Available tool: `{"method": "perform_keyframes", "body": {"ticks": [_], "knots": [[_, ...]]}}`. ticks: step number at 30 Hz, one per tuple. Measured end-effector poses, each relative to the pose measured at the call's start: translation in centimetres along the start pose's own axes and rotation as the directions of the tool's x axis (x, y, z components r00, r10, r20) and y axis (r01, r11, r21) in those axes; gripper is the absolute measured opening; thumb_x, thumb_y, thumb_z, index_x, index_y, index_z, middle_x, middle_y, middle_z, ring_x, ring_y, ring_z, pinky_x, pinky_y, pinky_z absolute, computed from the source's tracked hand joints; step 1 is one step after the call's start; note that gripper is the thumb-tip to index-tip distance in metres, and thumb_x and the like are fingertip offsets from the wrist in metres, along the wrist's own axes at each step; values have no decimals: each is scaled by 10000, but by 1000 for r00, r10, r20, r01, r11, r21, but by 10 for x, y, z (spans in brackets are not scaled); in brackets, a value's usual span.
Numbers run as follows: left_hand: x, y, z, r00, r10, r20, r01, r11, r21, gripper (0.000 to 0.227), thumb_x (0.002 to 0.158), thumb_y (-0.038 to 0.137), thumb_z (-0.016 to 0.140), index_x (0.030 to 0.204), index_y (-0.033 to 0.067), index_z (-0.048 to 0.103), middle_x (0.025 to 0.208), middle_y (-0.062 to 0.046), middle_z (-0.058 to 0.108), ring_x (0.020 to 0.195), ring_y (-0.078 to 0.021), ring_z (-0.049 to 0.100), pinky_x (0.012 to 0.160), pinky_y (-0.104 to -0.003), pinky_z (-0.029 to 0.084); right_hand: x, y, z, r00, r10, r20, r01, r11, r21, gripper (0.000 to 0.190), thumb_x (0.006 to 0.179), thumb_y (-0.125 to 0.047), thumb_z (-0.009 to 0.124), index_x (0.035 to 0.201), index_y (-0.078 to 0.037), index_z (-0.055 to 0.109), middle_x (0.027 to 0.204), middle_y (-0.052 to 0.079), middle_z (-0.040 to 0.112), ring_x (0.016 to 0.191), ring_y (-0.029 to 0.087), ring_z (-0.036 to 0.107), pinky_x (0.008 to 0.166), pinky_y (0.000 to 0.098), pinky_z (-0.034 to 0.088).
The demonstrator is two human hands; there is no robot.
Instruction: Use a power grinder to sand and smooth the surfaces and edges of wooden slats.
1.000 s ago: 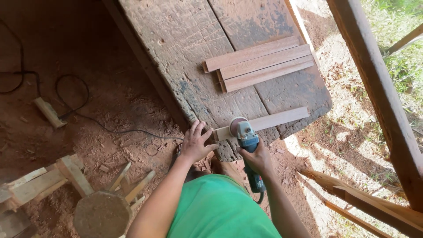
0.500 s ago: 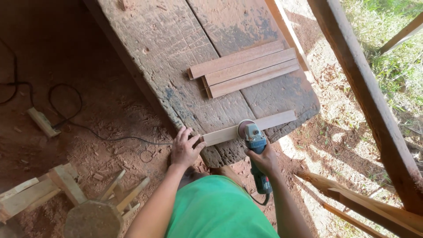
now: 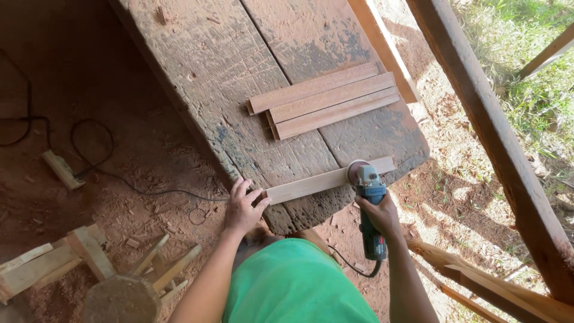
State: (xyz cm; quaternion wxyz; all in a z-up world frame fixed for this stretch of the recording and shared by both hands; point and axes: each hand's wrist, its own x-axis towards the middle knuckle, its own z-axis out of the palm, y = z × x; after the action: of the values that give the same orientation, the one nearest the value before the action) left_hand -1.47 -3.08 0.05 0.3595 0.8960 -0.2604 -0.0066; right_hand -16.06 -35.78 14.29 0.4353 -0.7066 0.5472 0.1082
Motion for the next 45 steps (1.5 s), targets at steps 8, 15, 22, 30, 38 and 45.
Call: {"method": "perform_keyframes", "body": {"ticks": [8,15,22,30,38,45], "knots": [[-2,-4,9,999,30,-39,-29,1000,2,440,727,456,886,1015,132,806,1238,-142,660,1292,-426,574,1085,-522,493,19,5,-24,999,15,-32,-15,1000,-6,810,690,-507,917,1211,-9,548,1040,295,639,981,473,675,875,597,524],[-3,2,8,999,-4,-49,4,1000,-4,454,718,439,894,1025,119,795,1254,-141,655,1308,-433,563,1088,-530,491,35,14,-41,998,-2,-70,4,1000,19,779,702,-502,923,1174,-2,557,1009,284,641,937,456,680,851,591,526],[-3,4,7,999,-26,-25,26,1000,1,450,717,431,894,1020,115,795,1261,-146,656,1318,-430,559,1096,-524,487,60,40,-60,991,-24,-130,40,992,123,698,759,-435,915,1142,20,549,945,267,612,827,422,674,733,583,551],[9,23,5,994,-91,67,85,993,79,681,733,573,828,1253,155,694,1236,-82,675,1305,-337,575,1072,-538,446,41,89,-71,901,47,-431,127,922,367,697,831,-415,902,1224,40,549,1040,251,557,951,357,601,787,501,503],[8,24,29,973,110,205,-151,969,198,478,835,399,777,1102,71,553,1206,-107,644,1246,-319,565,1132,-539,371,-15,98,-55,978,128,-164,-35,877,480,555,899,-180,699,1318,43,412,970,220,541,722,320,599,619,428,572],[17,37,8,984,-70,166,53,993,104,529,779,330,868,1141,108,552,984,-57,704,857,-240,677,813,-403,540,-53,68,-37,988,-61,-142,114,907,406,565,873,-121,694,1292,77,371,995,271,515,752,393,592,628,510,586]]}}
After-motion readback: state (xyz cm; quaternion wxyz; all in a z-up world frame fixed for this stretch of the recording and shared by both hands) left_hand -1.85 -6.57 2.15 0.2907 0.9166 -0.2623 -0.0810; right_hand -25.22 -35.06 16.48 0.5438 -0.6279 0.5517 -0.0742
